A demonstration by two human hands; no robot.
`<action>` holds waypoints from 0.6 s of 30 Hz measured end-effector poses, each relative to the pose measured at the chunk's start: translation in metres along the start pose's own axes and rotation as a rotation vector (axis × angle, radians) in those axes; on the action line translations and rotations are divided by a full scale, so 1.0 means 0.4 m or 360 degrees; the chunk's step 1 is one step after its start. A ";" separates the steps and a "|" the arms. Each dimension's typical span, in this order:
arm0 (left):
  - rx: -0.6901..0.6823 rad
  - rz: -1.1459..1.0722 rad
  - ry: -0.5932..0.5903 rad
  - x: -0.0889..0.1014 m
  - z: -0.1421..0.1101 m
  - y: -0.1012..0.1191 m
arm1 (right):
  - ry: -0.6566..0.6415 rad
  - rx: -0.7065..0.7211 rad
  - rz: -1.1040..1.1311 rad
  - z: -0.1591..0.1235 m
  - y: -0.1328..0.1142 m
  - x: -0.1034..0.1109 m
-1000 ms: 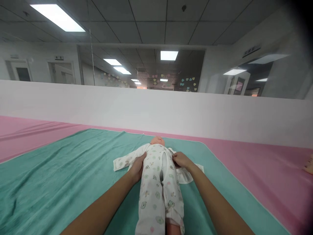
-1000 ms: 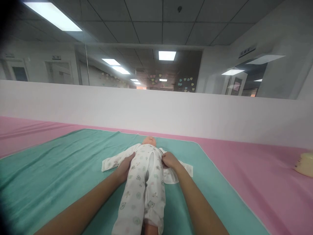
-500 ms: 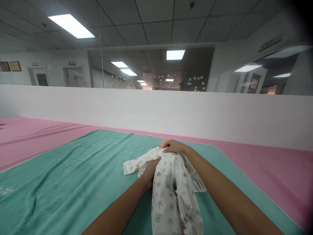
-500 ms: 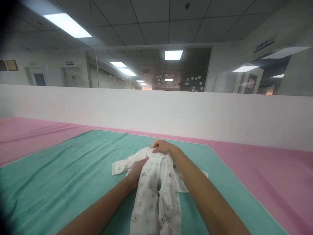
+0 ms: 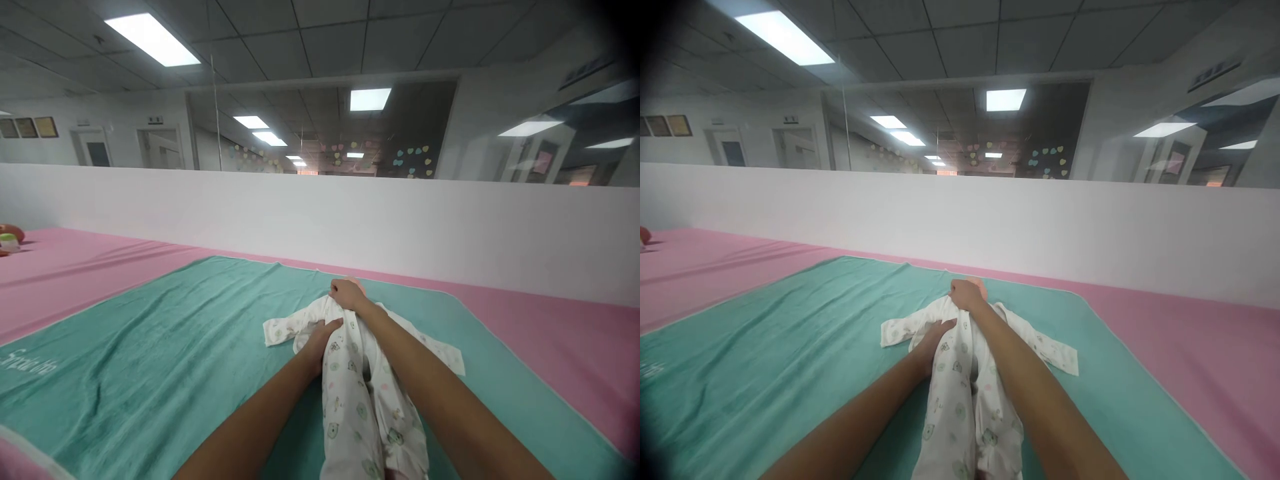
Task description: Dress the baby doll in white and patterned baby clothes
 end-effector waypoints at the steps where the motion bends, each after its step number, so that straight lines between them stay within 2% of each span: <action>1: -0.0005 -0.0006 -0.0021 0.001 0.001 -0.001 | 0.0013 -0.0041 -0.0014 -0.003 -0.006 -0.003; 5: -0.0028 -0.0025 -0.0006 0.000 -0.002 -0.002 | 0.0088 -0.0111 0.0001 -0.044 -0.021 0.004; 8: -0.0060 0.0011 0.0064 -0.002 -0.007 -0.001 | 0.0161 -0.0102 0.0086 -0.111 -0.013 0.020; 10: -0.0084 0.0026 0.0076 -0.003 -0.009 -0.001 | 0.0267 -0.0026 0.0202 -0.179 -0.005 0.030; 13: -0.0170 -0.0003 -0.0048 -0.007 -0.010 -0.001 | 0.0399 0.0174 0.0337 -0.313 -0.002 0.032; 16: -0.0216 -0.0055 -0.0158 -0.014 -0.014 -0.002 | 0.0400 0.0314 0.0368 -0.456 -0.015 0.024; 18: -0.0152 -0.0119 -0.0153 -0.018 -0.017 -0.006 | 0.0331 0.0398 0.0382 -0.531 -0.027 0.022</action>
Point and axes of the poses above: each hand's wrist, its own z-axis towards the middle knuckle, its own x-axis out of the back of the hand, y = z × x, the point moved 2 cm from there along z, towards the middle knuckle, and after that the axes turned 11 degrees about -z, right-handed, at the moved point
